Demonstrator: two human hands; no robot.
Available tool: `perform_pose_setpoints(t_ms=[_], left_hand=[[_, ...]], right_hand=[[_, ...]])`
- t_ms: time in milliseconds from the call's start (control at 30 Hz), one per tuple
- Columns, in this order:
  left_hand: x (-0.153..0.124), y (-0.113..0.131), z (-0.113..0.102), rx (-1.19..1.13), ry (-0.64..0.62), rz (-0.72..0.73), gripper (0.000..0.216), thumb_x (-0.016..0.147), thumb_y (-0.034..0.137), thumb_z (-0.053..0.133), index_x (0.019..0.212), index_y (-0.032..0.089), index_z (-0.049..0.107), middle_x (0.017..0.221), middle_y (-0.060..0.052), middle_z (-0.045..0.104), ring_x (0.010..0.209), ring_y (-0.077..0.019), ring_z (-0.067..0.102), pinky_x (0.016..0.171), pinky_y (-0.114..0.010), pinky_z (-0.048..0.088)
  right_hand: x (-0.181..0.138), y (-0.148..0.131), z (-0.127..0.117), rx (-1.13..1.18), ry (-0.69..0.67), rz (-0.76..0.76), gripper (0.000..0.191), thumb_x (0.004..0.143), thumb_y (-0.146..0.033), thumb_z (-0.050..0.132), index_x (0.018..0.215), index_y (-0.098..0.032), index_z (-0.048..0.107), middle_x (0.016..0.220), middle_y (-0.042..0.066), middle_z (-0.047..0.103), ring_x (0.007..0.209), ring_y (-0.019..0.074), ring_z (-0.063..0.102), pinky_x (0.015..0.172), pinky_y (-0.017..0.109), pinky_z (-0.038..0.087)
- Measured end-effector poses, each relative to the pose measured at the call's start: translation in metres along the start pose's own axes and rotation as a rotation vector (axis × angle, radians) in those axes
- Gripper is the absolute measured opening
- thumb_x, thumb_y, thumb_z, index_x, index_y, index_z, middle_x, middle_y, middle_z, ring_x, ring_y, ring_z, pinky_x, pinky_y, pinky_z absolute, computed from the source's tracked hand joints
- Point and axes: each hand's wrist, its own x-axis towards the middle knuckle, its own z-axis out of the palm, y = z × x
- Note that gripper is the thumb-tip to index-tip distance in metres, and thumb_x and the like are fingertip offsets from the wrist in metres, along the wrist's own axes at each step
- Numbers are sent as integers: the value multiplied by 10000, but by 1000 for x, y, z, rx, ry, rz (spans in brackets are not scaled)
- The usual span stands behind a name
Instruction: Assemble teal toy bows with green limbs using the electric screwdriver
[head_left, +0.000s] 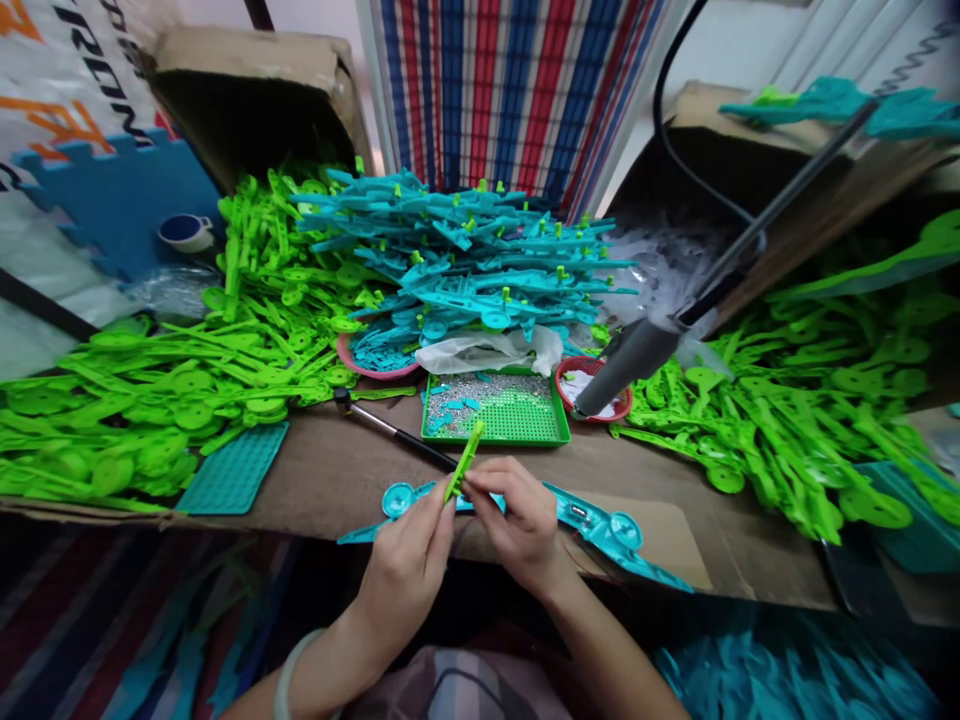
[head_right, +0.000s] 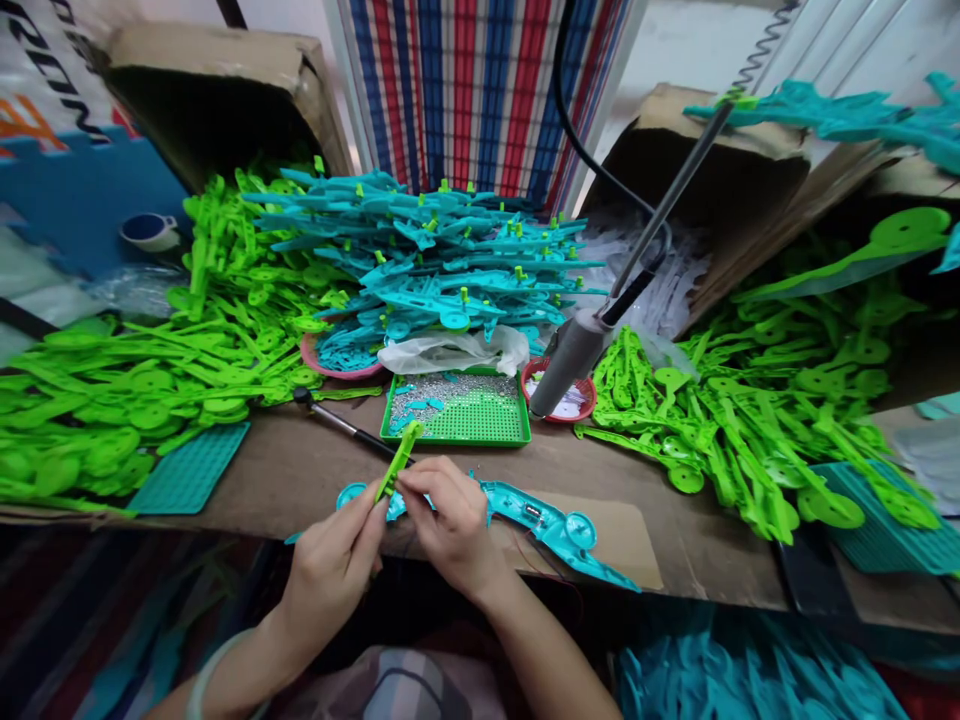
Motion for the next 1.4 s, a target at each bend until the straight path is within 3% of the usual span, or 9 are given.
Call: perform_pose_setpoints(t_ms=[133, 333, 533, 633, 800, 1000, 1133, 1233, 1400], left_hand=[[-4, 1, 2, -3, 32, 0, 319, 997, 163, 490, 1250, 125, 682, 1063, -131, 790, 872, -221, 779, 848, -286, 609], [-5, 1, 4, -236, -38, -252, 314, 1016, 257, 467, 1183, 151, 710, 611, 21, 648, 398, -97, 583, 495, -202, 516], [-7, 3, 3, -443, -143, -420, 354, 1023, 361, 444, 1140, 176, 722, 571, 50, 565, 352, -79, 533, 422, -196, 457], [-12, 1, 3, -422, -134, -389, 346, 1018, 332, 442, 1150, 170, 718, 575, 40, 570, 364, -85, 533, 440, -204, 458], [-18, -9, -8, -330, -136, -300, 317, 1014, 293, 425, 1035, 169, 715, 603, 13, 607, 425, -104, 543, 519, -232, 469], [-11, -41, -52, -335, -322, -296, 311, 987, 382, 508, 800, 211, 690, 943, -70, 698, 904, -196, 652, 831, -291, 523], [-19, -80, -76, -444, -81, -608, 388, 915, 545, 587, 785, 188, 661, 708, -10, 630, 668, -159, 607, 647, -260, 517], [-36, -105, -86, -563, 137, -829, 489, 817, 609, 697, 1029, 169, 682, 752, -6, 694, 717, -175, 663, 689, -274, 553], [-52, -113, -80, -699, 147, -978, 543, 758, 590, 777, 1070, 157, 678, 854, -39, 745, 803, -187, 715, 723, -273, 584]], right_hand=[[-1, -11, 1, 104, 24, 199, 156, 899, -98, 673, 967, -218, 747, 864, 40, 720, 795, 140, 686, 709, 258, 559], [-7, -9, 5, 282, 21, 447, 140, 912, -194, 667, 978, -235, 783, 912, 50, 706, 808, 155, 680, 693, 279, 566], [-6, 0, 11, 418, 38, 501, 51, 842, -234, 742, 798, -216, 722, 802, 15, 642, 773, 137, 617, 684, 252, 526], [-10, 4, 19, 529, 82, 621, 190, 791, -288, 790, 944, -234, 692, 916, 25, 690, 819, 145, 626, 724, 261, 537], [-8, 2, 18, 734, -170, 834, 242, 786, -338, 793, 985, -225, 717, 853, 17, 728, 806, 153, 669, 818, 314, 555], [57, 6, 41, 570, -525, 676, 201, 812, -375, 770, 821, -195, 680, 779, -19, 680, 725, 125, 631, 700, 270, 523], [94, 29, 100, 91, -808, 317, 180, 939, -304, 629, 1035, -160, 674, 924, 55, 737, 838, 168, 679, 727, 296, 546], [96, 48, 137, -439, -832, 20, 200, 887, -106, 640, 1086, -96, 656, 969, 143, 744, 929, 237, 684, 780, 342, 541], [102, 60, 168, -525, -933, -132, 253, 931, -28, 499, 1114, -105, 657, 996, 113, 733, 942, 209, 695, 793, 296, 526]])
